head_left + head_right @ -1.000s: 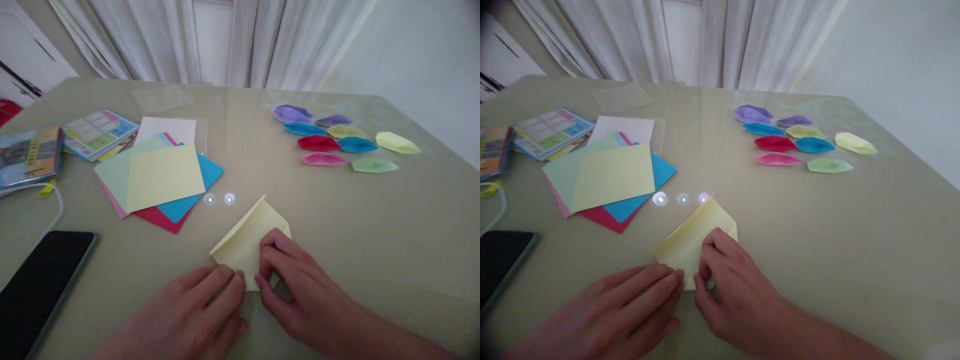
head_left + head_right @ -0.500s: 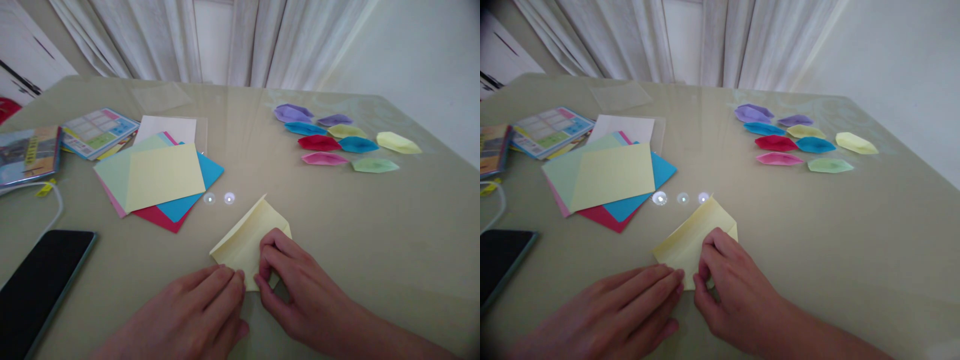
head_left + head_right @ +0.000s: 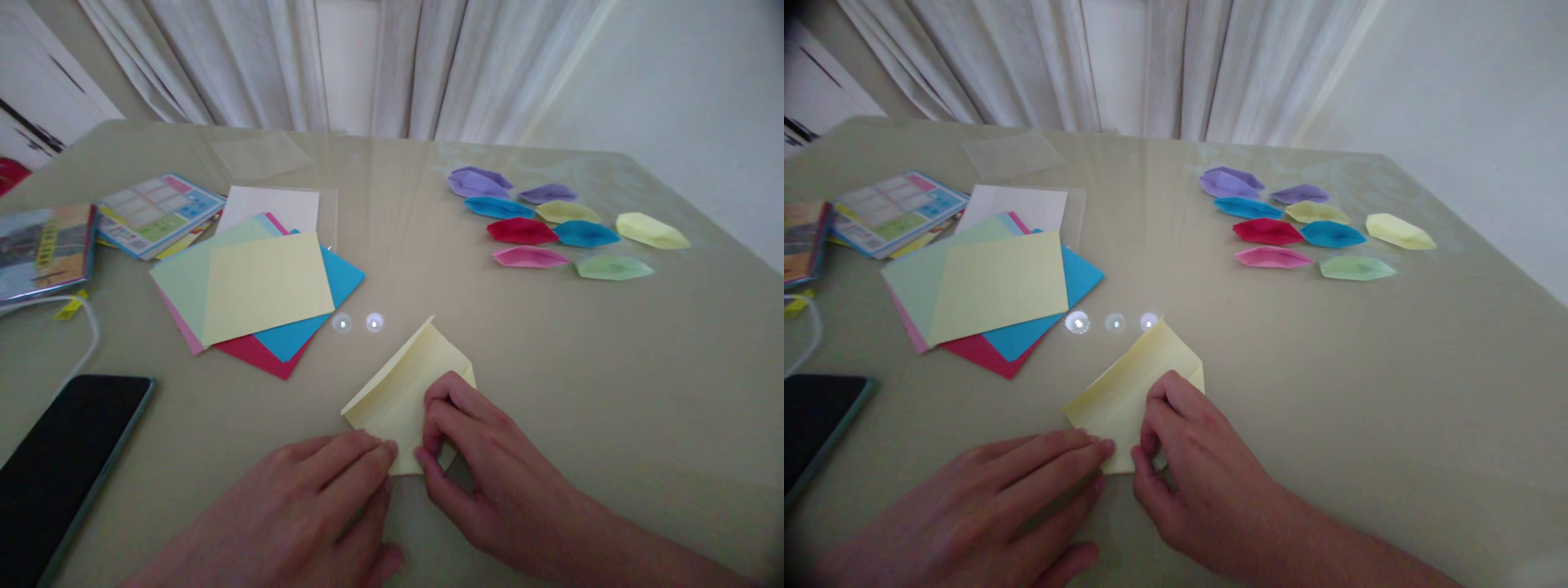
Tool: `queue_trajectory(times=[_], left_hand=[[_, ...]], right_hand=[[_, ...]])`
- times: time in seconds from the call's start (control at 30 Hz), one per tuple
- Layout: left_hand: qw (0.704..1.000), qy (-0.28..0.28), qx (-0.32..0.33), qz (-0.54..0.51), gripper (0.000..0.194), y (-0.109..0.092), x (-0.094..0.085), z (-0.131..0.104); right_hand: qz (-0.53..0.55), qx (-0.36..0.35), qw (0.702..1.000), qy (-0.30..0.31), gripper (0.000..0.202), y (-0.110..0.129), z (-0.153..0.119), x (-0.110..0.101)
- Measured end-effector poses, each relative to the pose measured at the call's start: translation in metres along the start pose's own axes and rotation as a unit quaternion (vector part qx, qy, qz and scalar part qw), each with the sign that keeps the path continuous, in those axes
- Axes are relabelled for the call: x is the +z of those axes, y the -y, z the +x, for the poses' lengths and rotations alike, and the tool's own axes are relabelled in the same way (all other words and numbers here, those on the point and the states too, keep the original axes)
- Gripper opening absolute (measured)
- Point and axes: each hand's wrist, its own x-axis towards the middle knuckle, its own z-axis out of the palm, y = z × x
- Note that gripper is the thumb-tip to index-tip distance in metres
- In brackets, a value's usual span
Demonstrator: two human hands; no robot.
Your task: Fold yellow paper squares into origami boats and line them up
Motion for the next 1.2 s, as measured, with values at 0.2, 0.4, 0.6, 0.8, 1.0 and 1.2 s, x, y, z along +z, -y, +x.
queue_trajectory(times=[0.2,0.4,0.6,0.8,1.0,1.2], left_hand=[[1.0,0.003,-0.012,0.002,0.039,0.0,0.0,0.002],[1.0,0.019,-0.018,-0.013,0.027,0.002,0.005,0.003],[0.999,0.032,-0.028,-0.019,0.017,0.001,0.006,0.002],[0.998,0.043,-0.037,-0.011,0.014,-0.003,0.006,0.005],[0.998,0.058,-0.032,0.007,0.02,-0.006,0.005,0.004],[0.998,0.049,-0.03,0.021,0.025,-0.008,0.003,0.005]], right_hand=[[-0.008,0.001,1.0,0.003,0.013,0.001,0.0,0.0],[-0.008,-0.007,1.0,0.001,0.015,0.001,0.001,-0.002],[-0.024,-0.007,1.0,-0.011,0.014,-0.001,-0.001,0.001],[-0.186,-0.168,0.967,-0.032,0.013,0.0,-0.008,-0.008],[-0.325,-0.227,0.917,-0.052,0.022,0.007,-0.031,0.005],[-0.37,-0.175,0.907,-0.094,0.03,-0.002,-0.055,0.007]])
